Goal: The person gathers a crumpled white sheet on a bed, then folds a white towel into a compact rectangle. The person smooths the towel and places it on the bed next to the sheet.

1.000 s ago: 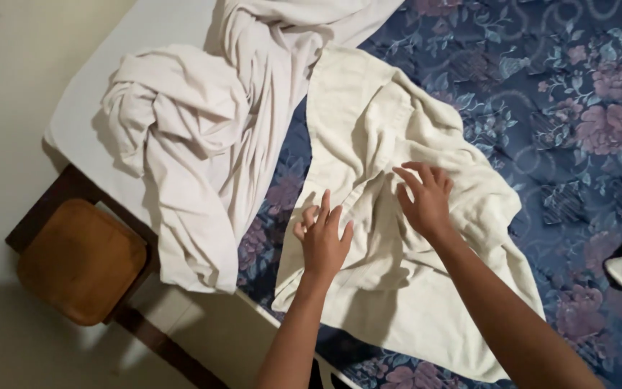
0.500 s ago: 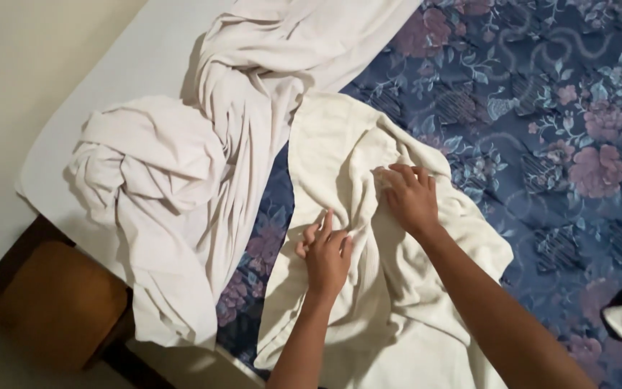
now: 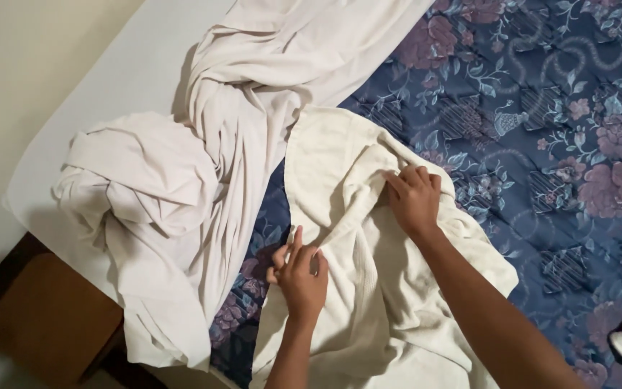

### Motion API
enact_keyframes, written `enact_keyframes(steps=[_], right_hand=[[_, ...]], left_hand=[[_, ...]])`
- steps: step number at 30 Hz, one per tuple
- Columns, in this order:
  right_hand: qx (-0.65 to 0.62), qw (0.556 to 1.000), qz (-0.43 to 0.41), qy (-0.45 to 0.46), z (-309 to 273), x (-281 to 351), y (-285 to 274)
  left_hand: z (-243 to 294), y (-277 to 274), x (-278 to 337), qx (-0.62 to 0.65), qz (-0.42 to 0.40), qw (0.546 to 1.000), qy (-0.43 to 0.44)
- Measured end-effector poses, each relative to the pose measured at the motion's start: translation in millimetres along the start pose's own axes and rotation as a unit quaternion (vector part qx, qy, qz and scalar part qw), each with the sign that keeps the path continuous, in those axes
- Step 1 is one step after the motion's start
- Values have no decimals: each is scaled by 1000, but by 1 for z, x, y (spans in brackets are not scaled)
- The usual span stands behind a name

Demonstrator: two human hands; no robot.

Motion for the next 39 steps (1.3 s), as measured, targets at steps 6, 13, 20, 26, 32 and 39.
enact_keyframes(steps=[6, 13, 20, 26, 32, 39], right_hand=[[-234, 967, 98, 29, -33, -32, -11], [-244, 968, 45, -23, -85, -63, 2], [-181, 979, -52, -72, -107, -71, 54], [-106, 985, -79, -108, -109, -71, 75], [-78, 985, -129, -84, -110, -51, 73], [-116, 969, -165, -144, -138, 30, 30]], left_hand=[[-11, -10, -3, -11, 29, 999, -30], [-34, -26, -14, 53, 88, 994, -37], [-39, -37, -32, -32, 108, 993, -36], [-41, -26, -24, -65, 43, 996, -33], [-52, -34, 8, -93, 9, 994, -49], [-71, -52, 53, -118, -32, 990, -71]])
Point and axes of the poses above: each hand's wrist, its own x-axis away from the middle knuckle, its own y-axis out of the palm, z = x × y, the point moved 8 cm from there along -x, towards the middle knuckle, and after that the axes turned 8 degrees about z, right-handed, at the moved point
